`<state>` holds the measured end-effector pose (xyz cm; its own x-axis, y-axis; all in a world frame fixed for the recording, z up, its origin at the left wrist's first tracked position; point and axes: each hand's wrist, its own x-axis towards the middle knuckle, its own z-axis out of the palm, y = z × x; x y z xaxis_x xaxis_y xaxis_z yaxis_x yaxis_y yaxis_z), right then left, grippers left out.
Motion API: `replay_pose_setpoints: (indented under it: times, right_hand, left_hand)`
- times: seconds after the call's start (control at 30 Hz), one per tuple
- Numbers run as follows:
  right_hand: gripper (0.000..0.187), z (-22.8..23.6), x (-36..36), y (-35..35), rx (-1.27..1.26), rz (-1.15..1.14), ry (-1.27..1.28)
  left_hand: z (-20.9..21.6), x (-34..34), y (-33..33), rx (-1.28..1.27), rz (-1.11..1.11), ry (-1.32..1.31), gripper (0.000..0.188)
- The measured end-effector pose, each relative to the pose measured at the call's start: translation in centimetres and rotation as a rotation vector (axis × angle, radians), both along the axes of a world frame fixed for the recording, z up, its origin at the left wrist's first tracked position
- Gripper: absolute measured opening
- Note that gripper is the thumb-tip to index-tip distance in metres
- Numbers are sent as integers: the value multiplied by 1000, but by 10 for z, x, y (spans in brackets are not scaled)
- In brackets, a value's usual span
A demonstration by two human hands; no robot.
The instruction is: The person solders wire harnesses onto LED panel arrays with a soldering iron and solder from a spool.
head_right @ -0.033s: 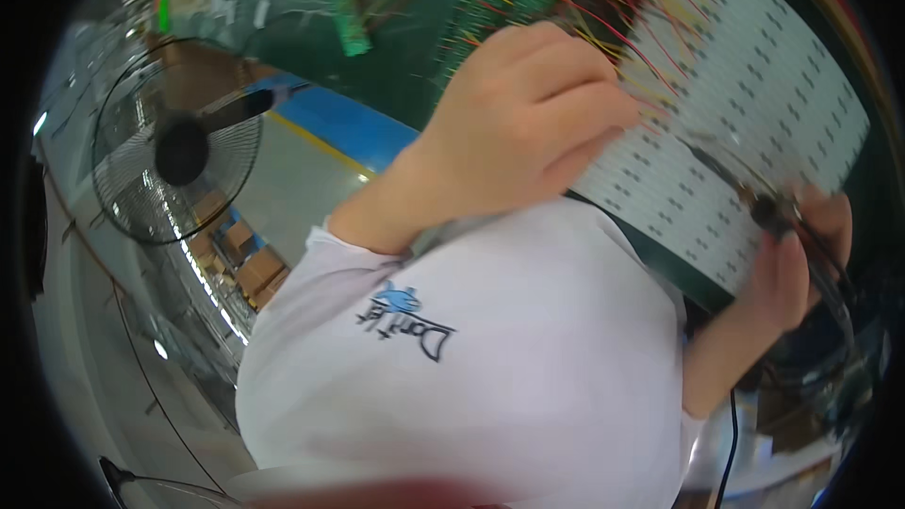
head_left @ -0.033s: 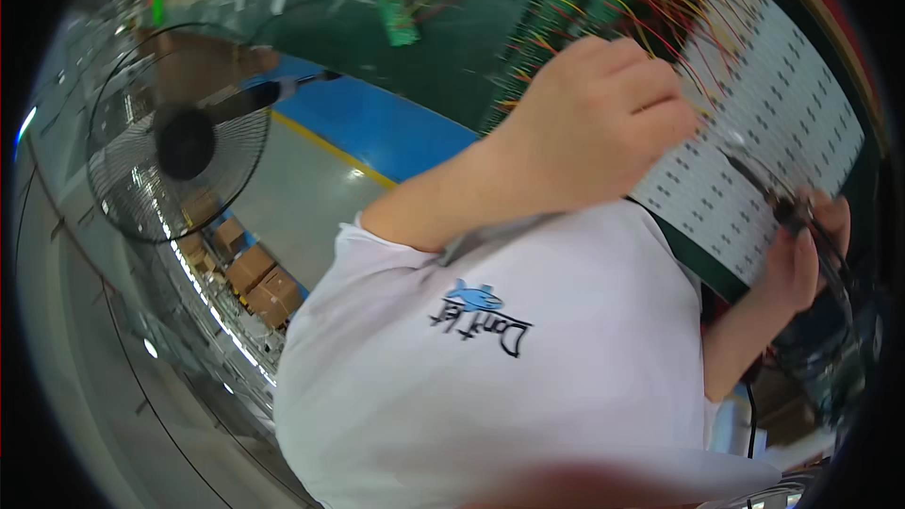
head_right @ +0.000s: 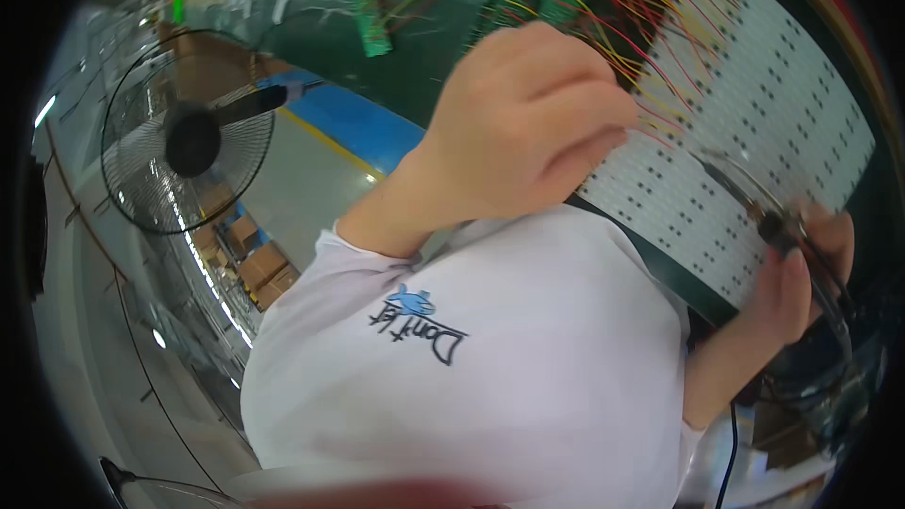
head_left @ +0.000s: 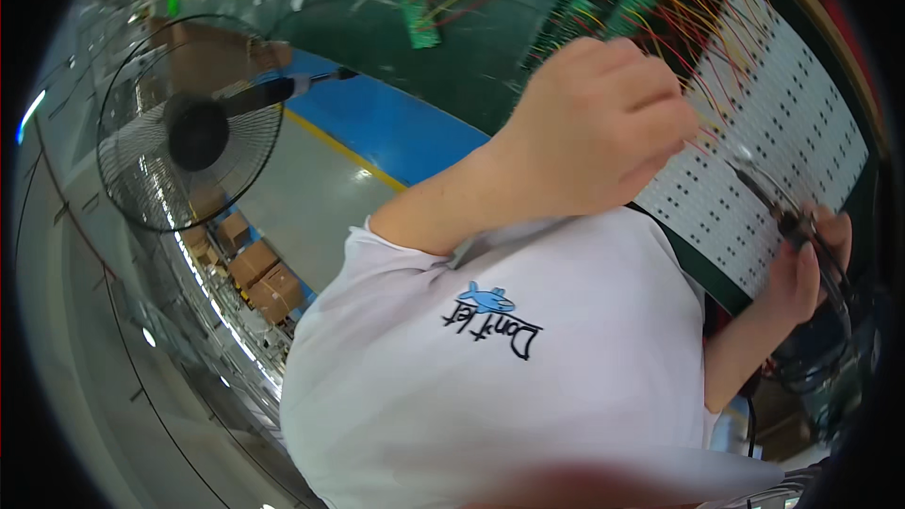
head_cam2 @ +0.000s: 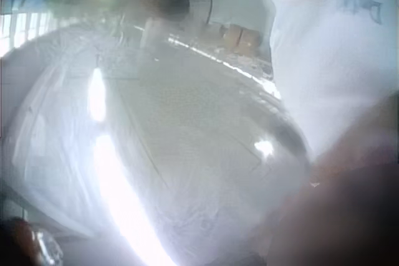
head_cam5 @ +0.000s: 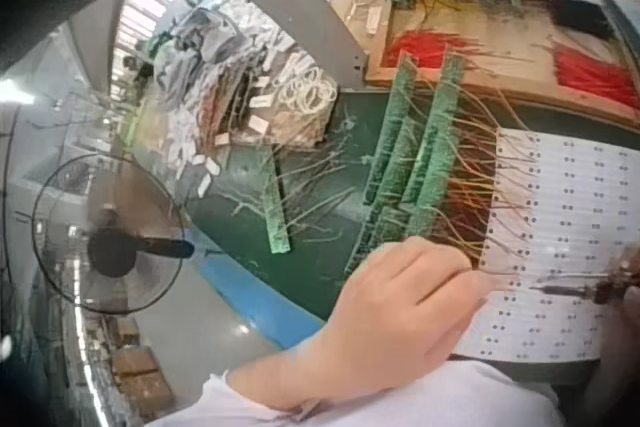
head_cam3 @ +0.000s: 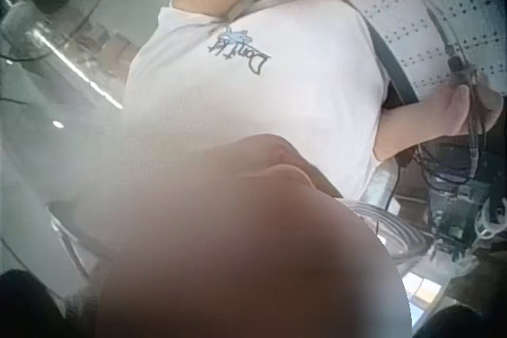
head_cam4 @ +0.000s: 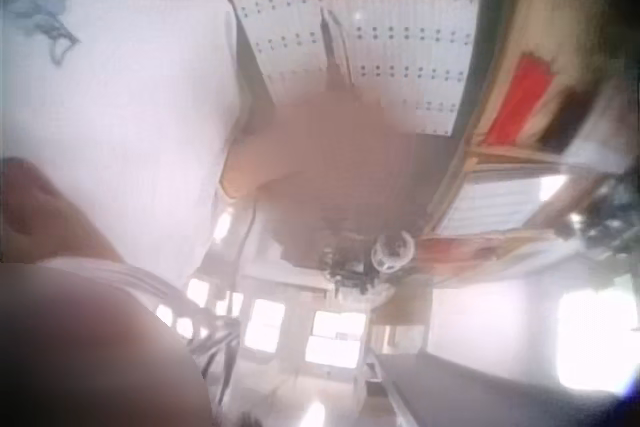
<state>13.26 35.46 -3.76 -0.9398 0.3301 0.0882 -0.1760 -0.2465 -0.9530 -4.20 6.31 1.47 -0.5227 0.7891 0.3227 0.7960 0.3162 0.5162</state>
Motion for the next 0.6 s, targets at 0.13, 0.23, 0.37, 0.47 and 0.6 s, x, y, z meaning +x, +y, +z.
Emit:
replay_pose_setpoints:
  times: [0.13, 0.23, 0.37, 0.47, 0.6]
  right_hand:
    - [25, 0, 5, 4, -34, -73, -86]
    - [27, -1, -4, 1, -16, -46, -90]
    - [28, 2, -7, -4, -6, -72, -99]
    - [26, 7, -10, -7, -35, -93, -113]
    - [23, 3, -8, -4, -85, -130, -83]
  left_hand:
    - [14, -63, -66, -12, 674, 169, 14]
    - [12, -101, -131, -268, 995, 77, 30]
    - [-6, -128, -158, -282, 975, -342, 47]
    - [-3, -133, -147, -53, 1020, -650, 42]
    - [4, -134, -162, 177, 1011, -770, 34]
